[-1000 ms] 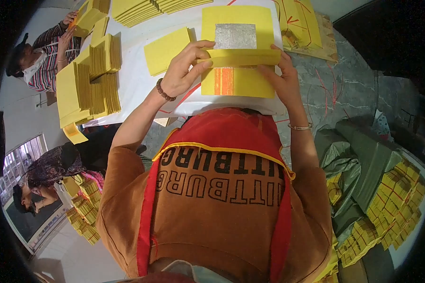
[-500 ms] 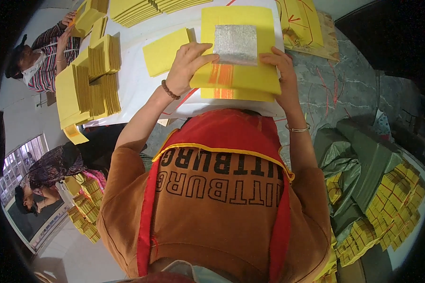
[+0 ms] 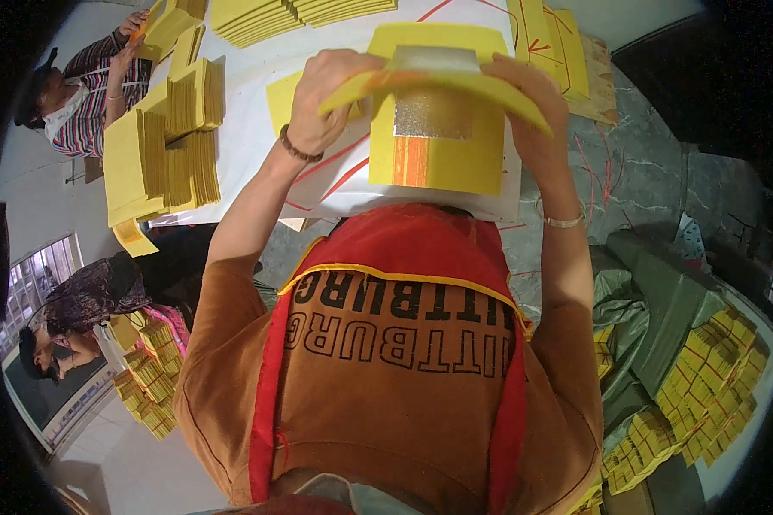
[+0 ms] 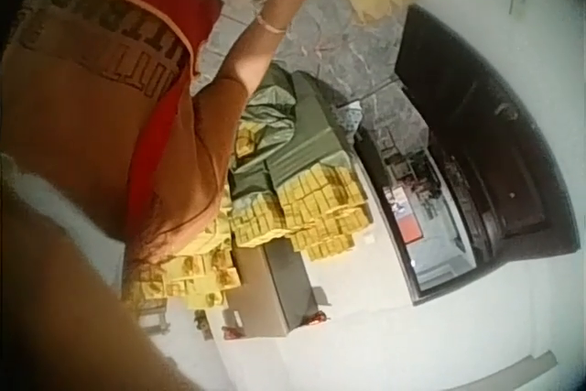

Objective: Folding and stacking yellow paper sheets with silver foil centers on a table.

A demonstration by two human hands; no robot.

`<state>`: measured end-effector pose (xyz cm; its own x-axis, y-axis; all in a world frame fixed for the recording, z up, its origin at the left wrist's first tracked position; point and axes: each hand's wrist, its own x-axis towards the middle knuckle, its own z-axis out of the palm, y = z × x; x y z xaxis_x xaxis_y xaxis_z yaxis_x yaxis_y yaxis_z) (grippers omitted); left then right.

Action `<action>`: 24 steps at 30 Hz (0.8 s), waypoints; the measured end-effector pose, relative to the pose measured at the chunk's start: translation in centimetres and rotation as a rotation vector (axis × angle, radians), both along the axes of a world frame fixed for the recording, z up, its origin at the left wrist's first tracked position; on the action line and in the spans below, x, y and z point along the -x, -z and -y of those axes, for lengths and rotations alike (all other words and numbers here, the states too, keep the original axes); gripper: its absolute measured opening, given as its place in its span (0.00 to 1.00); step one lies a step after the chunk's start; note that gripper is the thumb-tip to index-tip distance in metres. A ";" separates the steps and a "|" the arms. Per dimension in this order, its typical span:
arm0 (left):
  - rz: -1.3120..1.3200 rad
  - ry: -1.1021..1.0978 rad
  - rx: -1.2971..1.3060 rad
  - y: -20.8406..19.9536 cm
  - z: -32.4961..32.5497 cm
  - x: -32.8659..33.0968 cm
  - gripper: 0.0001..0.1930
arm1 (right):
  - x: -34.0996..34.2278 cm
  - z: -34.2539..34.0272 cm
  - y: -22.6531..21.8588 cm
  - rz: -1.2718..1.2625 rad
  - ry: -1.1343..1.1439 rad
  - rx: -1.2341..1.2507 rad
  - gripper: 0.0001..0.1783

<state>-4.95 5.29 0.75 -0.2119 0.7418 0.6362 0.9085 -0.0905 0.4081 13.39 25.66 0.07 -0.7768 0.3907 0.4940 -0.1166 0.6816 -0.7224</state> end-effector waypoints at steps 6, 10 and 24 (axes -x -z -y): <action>0.104 0.098 0.174 1.9 4.0 -2.8 0.09 | -4.2 3.1 1.5 0.152 -0.116 -0.130 0.09; 0.205 0.081 0.190 3.1 4.4 -3.7 0.08 | -5.1 4.4 2.2 0.307 -0.053 -0.024 0.11; 1.011 -0.205 0.144 4.3 1.5 -4.4 0.26 | -1.2 4.3 2.5 0.226 0.161 0.616 0.24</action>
